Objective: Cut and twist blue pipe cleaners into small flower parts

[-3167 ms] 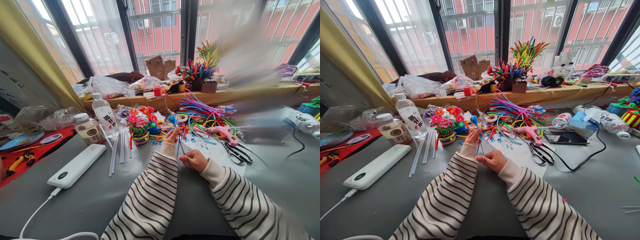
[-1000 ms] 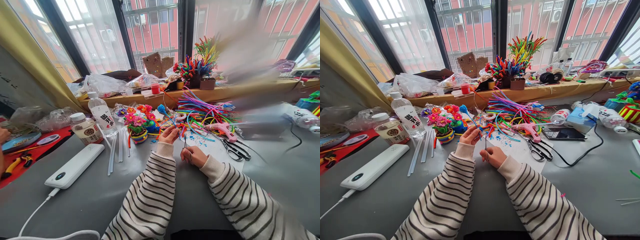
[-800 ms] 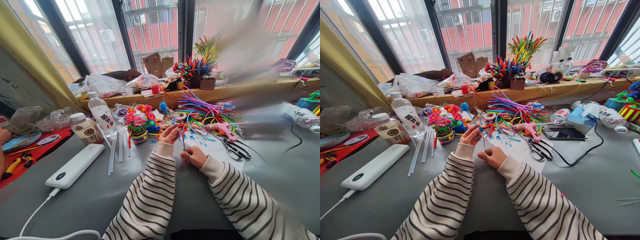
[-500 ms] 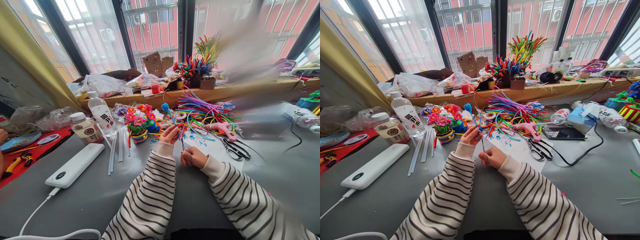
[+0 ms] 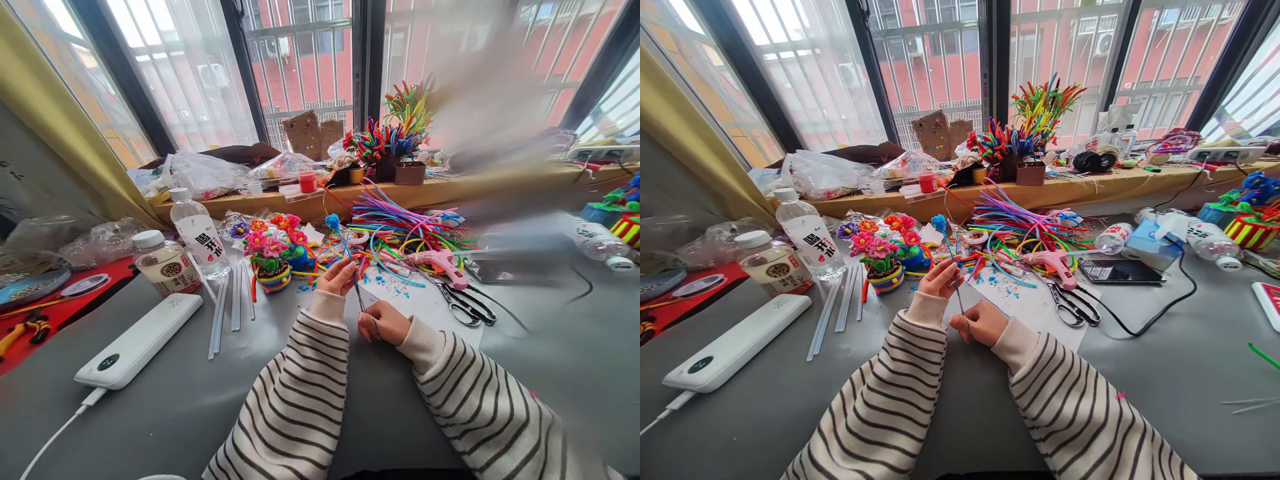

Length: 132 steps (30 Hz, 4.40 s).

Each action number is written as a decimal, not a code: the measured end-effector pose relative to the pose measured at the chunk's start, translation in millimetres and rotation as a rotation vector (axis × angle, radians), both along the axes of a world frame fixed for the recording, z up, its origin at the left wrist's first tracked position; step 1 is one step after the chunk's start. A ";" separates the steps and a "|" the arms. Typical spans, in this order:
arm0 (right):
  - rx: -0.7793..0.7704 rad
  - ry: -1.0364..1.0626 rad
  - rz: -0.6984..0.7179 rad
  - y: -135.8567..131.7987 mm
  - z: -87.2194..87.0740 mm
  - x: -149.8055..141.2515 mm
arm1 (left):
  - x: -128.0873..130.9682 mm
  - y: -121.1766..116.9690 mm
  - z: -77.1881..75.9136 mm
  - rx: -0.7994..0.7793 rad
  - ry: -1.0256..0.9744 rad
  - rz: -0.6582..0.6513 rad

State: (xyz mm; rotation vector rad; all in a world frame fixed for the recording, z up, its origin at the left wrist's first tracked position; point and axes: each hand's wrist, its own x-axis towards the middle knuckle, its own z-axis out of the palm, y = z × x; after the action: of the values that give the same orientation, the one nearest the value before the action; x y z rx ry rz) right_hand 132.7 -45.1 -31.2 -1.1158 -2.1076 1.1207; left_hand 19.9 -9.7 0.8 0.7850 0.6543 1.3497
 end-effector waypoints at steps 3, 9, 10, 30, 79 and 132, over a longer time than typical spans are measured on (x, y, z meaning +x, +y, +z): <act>-0.019 -0.001 0.004 -0.5 0.9 0.2 | 0.2 -0.2 -1.3 0.004 -0.006 -0.014; -0.043 -0.005 0.009 -1.0 2.2 0.1 | 1.0 -1.6 -1.5 -0.014 -0.004 -0.021; -0.044 -0.006 0.007 -0.8 2.1 0.1 | 0.8 -1.3 -1.6 -0.024 -0.007 -0.020; -0.110 0.061 -0.067 3.1 -4.2 0.8 | 1.2 0.2 -2.2 -0.109 -0.115 0.018; -0.028 0.026 -0.049 0.7 -0.5 0.5 | 2.2 -2.0 0.5 -0.123 0.012 -0.129; -0.117 0.117 -0.144 -1.1 1.8 -2.0 | 1.8 1.8 -4.2 -0.151 -0.065 -0.085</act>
State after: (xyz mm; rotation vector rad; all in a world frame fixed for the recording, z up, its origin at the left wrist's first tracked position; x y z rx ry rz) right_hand 130.7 -46.1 -29.4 -1.2041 -1.8619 1.2224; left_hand 21.7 -7.9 -3.4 0.6378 0.6563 1.2278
